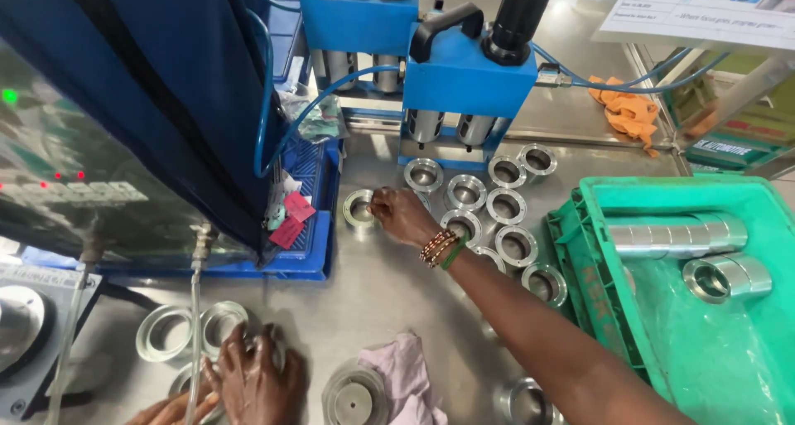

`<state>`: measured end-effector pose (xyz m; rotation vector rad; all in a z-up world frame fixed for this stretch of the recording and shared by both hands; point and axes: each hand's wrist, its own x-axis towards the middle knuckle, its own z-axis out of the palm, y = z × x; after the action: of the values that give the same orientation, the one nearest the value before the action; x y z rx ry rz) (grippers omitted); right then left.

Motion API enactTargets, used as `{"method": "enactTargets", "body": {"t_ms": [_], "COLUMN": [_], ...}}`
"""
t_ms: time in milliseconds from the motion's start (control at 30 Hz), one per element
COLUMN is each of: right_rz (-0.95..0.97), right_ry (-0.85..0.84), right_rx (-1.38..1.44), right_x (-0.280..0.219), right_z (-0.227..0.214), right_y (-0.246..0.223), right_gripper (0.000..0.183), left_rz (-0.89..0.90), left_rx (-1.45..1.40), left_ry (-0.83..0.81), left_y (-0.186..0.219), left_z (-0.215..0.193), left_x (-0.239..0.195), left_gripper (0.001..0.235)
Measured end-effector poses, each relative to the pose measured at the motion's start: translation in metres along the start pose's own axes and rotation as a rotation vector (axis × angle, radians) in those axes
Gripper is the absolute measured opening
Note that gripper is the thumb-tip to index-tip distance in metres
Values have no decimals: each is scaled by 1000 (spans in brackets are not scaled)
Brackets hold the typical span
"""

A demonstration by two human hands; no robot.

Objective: Inspecting and sorting various metal cylindrical parts and rings on a workbench.

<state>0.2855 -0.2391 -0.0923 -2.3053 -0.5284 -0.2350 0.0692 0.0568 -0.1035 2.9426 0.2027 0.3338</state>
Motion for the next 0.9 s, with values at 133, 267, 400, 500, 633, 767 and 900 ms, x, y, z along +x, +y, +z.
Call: {"method": "enactTargets", "body": {"t_ms": [133,267,400,500,633,767,900], "right_rz": [357,217,134,-3,-148,347,238], "right_ry": [25,62,93,74,134,125,112], "right_rx": [197,312,203,38,95,245,252], "right_x": [19,25,25,27,39,38,30], "right_z": [-8,25,29,29,29,-1,-3], "right_y": [-36,-13,-14,-17,12,15,28], "right_gripper": [20,19,18,18,10,18,14], "left_rz": [-67,-67,-1,15,152,339,416], "left_rx": [37,-95,-356,-528,-738,-665,-553], "left_ry": [18,191,267,191,-53,72,4], "left_y": [-22,-1,22,65,123,148,157], "left_z": [30,-4,-12,-34,-49,2,38], "left_x": [0,8,12,27,62,94,116], "left_gripper": [61,65,40,34,28,37,56]}}
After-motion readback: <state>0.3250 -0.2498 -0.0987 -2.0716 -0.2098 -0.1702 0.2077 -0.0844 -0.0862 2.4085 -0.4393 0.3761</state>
